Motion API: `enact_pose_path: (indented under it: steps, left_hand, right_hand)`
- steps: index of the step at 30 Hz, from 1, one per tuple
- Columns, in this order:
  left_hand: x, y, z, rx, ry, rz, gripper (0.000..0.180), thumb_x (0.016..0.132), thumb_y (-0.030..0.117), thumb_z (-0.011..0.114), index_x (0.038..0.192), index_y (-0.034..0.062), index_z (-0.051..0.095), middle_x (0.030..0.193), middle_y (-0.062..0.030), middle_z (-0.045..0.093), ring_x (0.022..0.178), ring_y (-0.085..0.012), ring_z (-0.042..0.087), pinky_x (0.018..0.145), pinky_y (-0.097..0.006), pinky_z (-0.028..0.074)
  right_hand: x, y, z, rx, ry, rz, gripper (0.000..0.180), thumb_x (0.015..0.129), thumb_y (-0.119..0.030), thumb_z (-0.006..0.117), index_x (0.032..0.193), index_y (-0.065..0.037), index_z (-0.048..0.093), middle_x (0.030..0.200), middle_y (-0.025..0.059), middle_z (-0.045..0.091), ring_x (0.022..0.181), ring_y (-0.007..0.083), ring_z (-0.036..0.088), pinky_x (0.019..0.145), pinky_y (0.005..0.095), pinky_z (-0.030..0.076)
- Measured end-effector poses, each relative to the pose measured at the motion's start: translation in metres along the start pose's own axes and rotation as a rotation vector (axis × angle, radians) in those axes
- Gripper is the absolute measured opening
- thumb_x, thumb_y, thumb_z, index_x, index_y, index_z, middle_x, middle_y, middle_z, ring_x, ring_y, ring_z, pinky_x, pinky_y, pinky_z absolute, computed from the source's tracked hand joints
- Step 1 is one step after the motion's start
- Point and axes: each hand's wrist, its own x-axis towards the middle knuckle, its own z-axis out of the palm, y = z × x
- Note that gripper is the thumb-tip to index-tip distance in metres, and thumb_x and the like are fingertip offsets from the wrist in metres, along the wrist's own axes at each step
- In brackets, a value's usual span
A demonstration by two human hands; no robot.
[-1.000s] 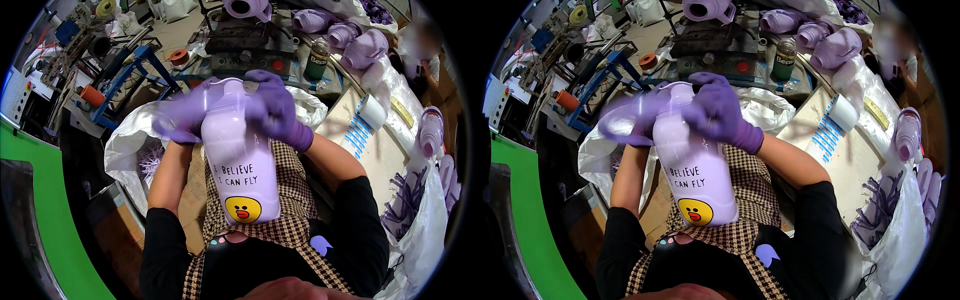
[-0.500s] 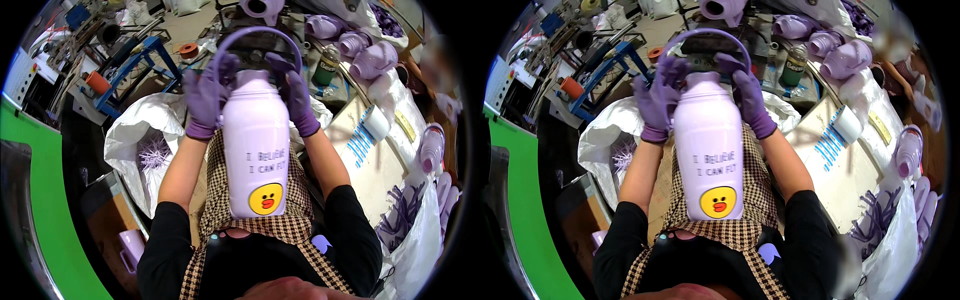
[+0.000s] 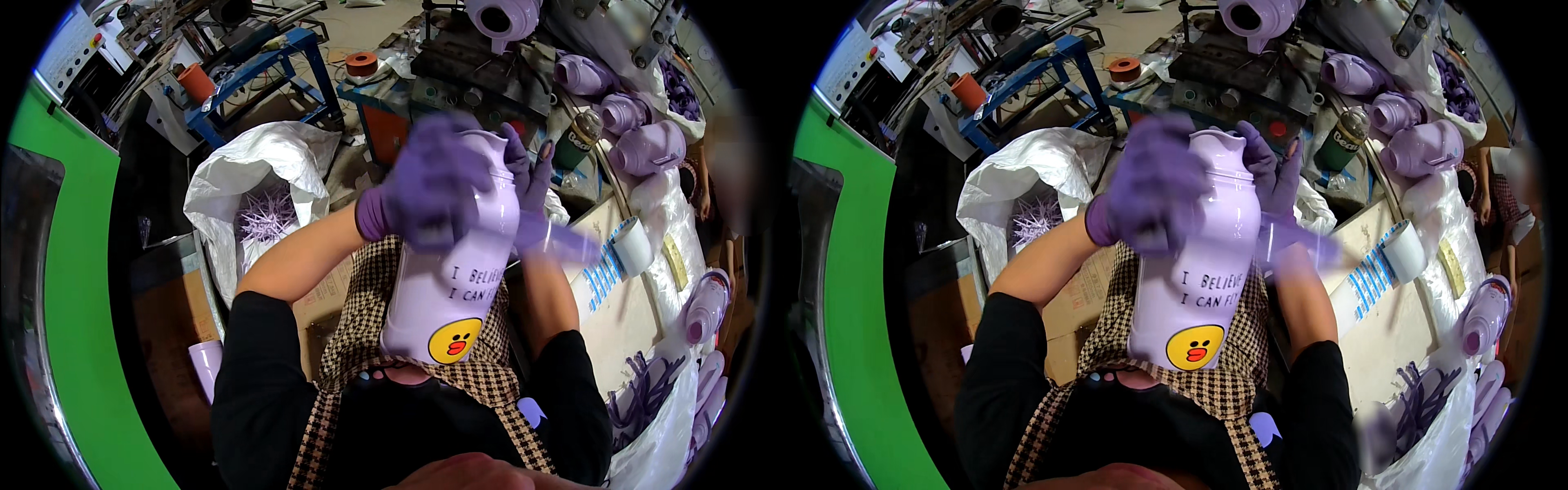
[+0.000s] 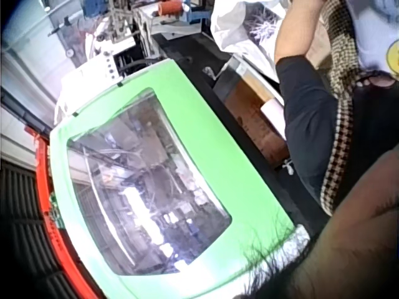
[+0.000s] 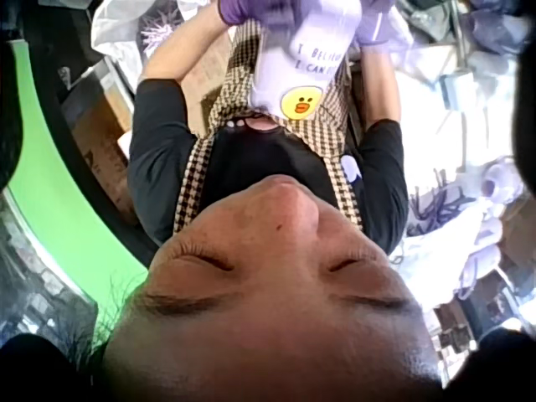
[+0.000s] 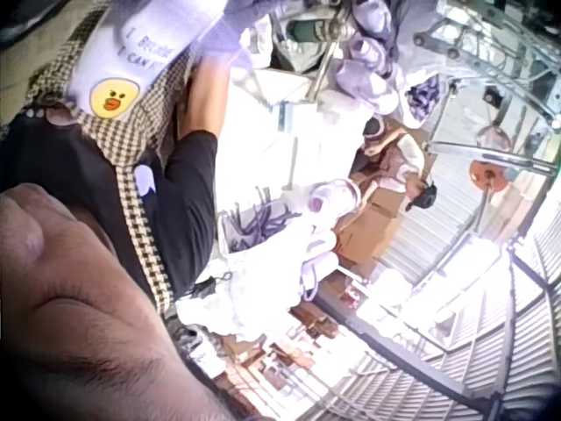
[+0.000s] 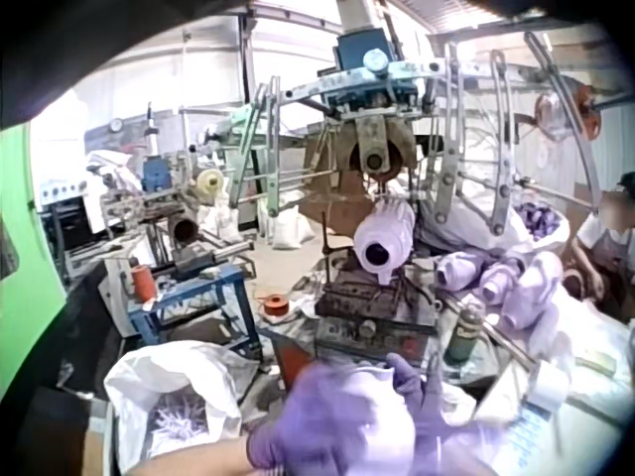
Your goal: The person assembles purple water bottles by attaching handles and screwing on lids. They pick up a bottle, attach a handle, and then screw on a lid, repeating this process for multiple units in a factory setting.
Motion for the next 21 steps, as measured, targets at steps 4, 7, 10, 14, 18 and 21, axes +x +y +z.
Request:
enact_pose_path:
  steps: [4, 7, 10, 14, 18, 21]
  left_hand:
    - [0.003, -0.005, 0.0, -0.133, 0.049, -0.367, 0.023, 0.083, 0.027, 0.069, 0.089, 0.0052, 0.068, 0.108, -0.0091, 0.068, 0.106, -0.0279, 0.063, 0.097, -0.044, 0.05]
    - [-0.012, -0.025, 0.022, -0.279, 0.183, -0.61, 0.03, 0.083, 0.019, 0.07, 0.097, -0.0068, 0.068, 0.107, -0.0144, 0.063, 0.096, -0.0207, 0.062, 0.087, -0.028, 0.049]
    - [0.008, -0.006, 0.025, -0.439, 0.256, -0.846, 0.027, 0.089, 0.017, 0.064, 0.101, -0.0071, 0.069, 0.109, -0.0134, 0.063, 0.097, -0.0185, 0.062, 0.085, -0.028, 0.049]
    - [0.006, -0.01, 0.042, -0.431, 0.156, -0.74, 0.025, 0.086, 0.017, 0.068, 0.102, -0.0028, 0.069, 0.108, -0.0121, 0.063, 0.104, -0.0239, 0.06, 0.092, -0.034, 0.047]
    - [-0.008, 0.034, 0.039, -0.291, -0.213, -0.376, 0.04, 0.092, 0.042, 0.053, 0.103, 0.0093, 0.074, 0.126, -0.011, 0.062, 0.126, -0.0319, 0.051, 0.112, -0.049, 0.028]
    - [-0.045, 0.063, 0.025, -0.449, -0.141, -0.429, 0.059, 0.097, 0.061, 0.041, 0.094, 0.0158, 0.079, 0.131, -0.0107, 0.064, 0.136, -0.0339, 0.047, 0.121, -0.056, 0.019]
  right_hand:
    - [0.001, -0.009, 0.026, 0.347, -0.05, 0.152, 0.087, 0.098, -0.071, 0.038, 0.149, 0.0, 0.041, 0.148, 0.0223, 0.05, 0.129, 0.0331, 0.055, 0.11, 0.046, 0.044]
    - [0.017, -0.011, -0.008, 0.274, 0.098, 0.235, 0.062, 0.106, -0.049, 0.037, 0.138, 0.001, 0.051, 0.131, 0.0185, 0.064, 0.108, 0.0261, 0.066, 0.099, 0.0373, 0.052]
    - [0.009, -0.023, 0.017, 0.14, 0.355, 0.22, 0.044, 0.107, -0.037, 0.04, 0.118, -0.001, 0.061, 0.11, 0.0133, 0.069, 0.09, 0.0248, 0.067, 0.088, 0.0371, 0.055]
    - [-0.019, -0.037, -0.022, -1.293, 0.136, -0.257, 0.022, 0.098, -0.024, 0.062, 0.106, -0.004, 0.059, 0.093, 0.0061, 0.06, 0.094, 0.0152, 0.061, 0.086, 0.0309, 0.051]
    - [-0.072, -0.08, -0.029, -0.464, 0.43, 0.062, 0.029, 0.096, -0.022, 0.064, 0.119, -0.005, 0.058, 0.105, 0.0005, 0.059, 0.095, 0.0089, 0.054, 0.085, 0.0287, 0.048]
    - [-0.161, -0.121, -0.087, -0.19, 0.601, -0.363, 0.045, 0.1, -0.027, 0.06, 0.139, -0.005, 0.053, 0.134, 0.0075, 0.059, 0.117, 0.021, 0.059, 0.105, 0.0327, 0.046]
